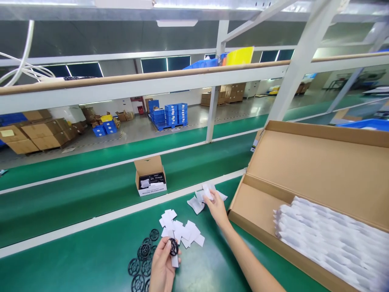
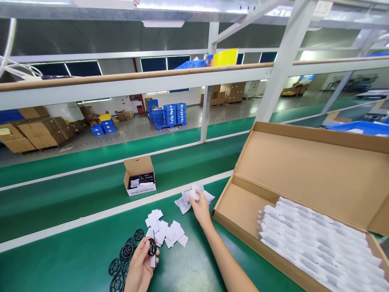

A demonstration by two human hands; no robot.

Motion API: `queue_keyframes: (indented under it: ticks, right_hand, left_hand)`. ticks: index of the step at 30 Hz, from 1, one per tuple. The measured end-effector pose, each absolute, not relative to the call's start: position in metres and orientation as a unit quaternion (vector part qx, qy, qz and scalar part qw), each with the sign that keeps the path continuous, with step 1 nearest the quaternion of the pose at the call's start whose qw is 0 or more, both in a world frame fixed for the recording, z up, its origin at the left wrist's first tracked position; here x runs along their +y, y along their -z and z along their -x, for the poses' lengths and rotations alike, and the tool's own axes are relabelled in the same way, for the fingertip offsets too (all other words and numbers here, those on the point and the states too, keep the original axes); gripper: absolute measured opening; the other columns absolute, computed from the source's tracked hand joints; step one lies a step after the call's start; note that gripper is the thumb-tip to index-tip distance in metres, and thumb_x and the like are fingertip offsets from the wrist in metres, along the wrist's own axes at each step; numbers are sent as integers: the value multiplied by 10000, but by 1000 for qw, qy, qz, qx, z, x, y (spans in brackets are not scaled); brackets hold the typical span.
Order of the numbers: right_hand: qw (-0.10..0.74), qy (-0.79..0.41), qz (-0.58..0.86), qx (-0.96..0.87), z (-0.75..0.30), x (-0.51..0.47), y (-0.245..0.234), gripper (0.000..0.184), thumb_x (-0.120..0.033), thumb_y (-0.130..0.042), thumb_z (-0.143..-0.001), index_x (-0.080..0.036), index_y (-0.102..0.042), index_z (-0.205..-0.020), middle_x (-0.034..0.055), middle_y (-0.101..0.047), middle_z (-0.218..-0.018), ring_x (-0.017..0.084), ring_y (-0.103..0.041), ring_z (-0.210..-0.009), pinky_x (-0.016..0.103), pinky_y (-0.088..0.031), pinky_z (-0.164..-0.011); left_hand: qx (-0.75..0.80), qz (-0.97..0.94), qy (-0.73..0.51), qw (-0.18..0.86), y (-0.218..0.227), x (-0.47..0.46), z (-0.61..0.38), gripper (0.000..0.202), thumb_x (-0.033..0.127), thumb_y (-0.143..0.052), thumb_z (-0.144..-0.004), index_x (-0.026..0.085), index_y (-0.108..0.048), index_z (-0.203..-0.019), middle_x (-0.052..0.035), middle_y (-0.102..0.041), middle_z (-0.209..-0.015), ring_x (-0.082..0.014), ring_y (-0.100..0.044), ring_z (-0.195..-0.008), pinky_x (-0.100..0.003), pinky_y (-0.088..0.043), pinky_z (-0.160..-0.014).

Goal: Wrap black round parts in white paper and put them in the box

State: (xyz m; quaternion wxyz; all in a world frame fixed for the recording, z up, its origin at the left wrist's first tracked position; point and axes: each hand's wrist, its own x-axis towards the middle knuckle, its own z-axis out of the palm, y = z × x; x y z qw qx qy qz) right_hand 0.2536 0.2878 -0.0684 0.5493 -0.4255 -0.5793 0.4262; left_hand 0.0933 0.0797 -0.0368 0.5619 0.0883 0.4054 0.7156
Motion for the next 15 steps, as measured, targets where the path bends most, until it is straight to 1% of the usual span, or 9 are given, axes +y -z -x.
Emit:
queue_keyframes:
  ticks: [1,2,4,6,8,10,11,13,15]
  right_hand:
    - [572,-508,378,-521,-254,281,67,543,-547,-656,-790,-151,-530,-1139,143,-614,-1074,303,-596,-946,384,-528,-765]
    - [572,-576,341,-475,-254,274,64,554,-565,-727,-741,-161,-565,-1083,123,-622,-1041,293,-595,-937,360,-530,-750]
    - [553,-668,292,-404,-252,258,56,522,-518,-831,-678,-164,-612,-994,98,-629,-998,263,-595,-903,319,-521,-742]
    - [542,-715,254,-360,-247,241,49,478,-440,-878,-660,-171,-622,-961,83,-630,-1000,242,-588,-912,303,-503,-782]
    - [531,-744,217,-342,-241,224,45,466,-380,-888,-668,-194,-607,-990,68,-629,-1026,236,-581,-947,312,-477,-834]
    - [501,-772,174,-351,-234,207,46,464,-332,-886,-680,-219,-583,-1014,49,-633,-1015,231,-581,-954,316,-457,-840]
    - [477,-785,154,-363,-230,200,48,452,-311,-883,-684,-224,-578,-1006,42,-635,-1005,228,-582,-947,308,-452,-822]
    - [427,-807,123,-389,-223,187,52,406,-267,-877,-678,-217,-586,-957,39,-635,-1012,221,-581,-942,283,-437,-789]
    - [398,-819,108,-399,-217,177,55,354,-198,-865,-652,-202,-608,-895,37,-629,-1050,209,-576,-954,258,-420,-779]
  left_hand:
    - [402,-86,-717,563,39,80,-93,404,358,-895,-574,153,-675,-844,-33,-647,-815,-124,-595,-616,-192,-480,-482]
    - [399,-84,-718,565,40,80,-93,402,357,-895,-574,153,-677,-843,-34,-648,-813,-126,-596,-615,-194,-482,-482]
    - [396,-80,-713,573,41,80,-94,400,348,-900,-565,156,-678,-837,-39,-654,-816,-140,-610,-627,-207,-494,-494]
    - [395,-76,-711,577,41,79,-95,379,336,-896,-576,166,-680,-837,-48,-662,-840,-176,-643,-707,-227,-516,-540]
    - [391,-80,-713,576,40,78,-98,346,329,-884,-597,171,-686,-832,-62,-668,-878,-223,-657,-847,-256,-538,-631]
    - [380,-93,-724,568,40,79,-101,313,333,-874,-612,167,-692,-805,-69,-667,-874,-248,-635,-963,-274,-533,-732]
    - [375,-101,-728,565,41,80,-102,303,335,-873,-611,165,-693,-786,-69,-665,-856,-248,-628,-978,-279,-524,-764]
    - [367,-113,-735,559,43,83,-103,293,340,-875,-603,167,-694,-755,-58,-658,-804,-230,-633,-919,-277,-511,-766]
    - [363,-119,-737,557,46,85,-104,303,348,-887,-578,172,-693,-729,-47,-656,-762,-192,-628,-784,-266,-502,-714]
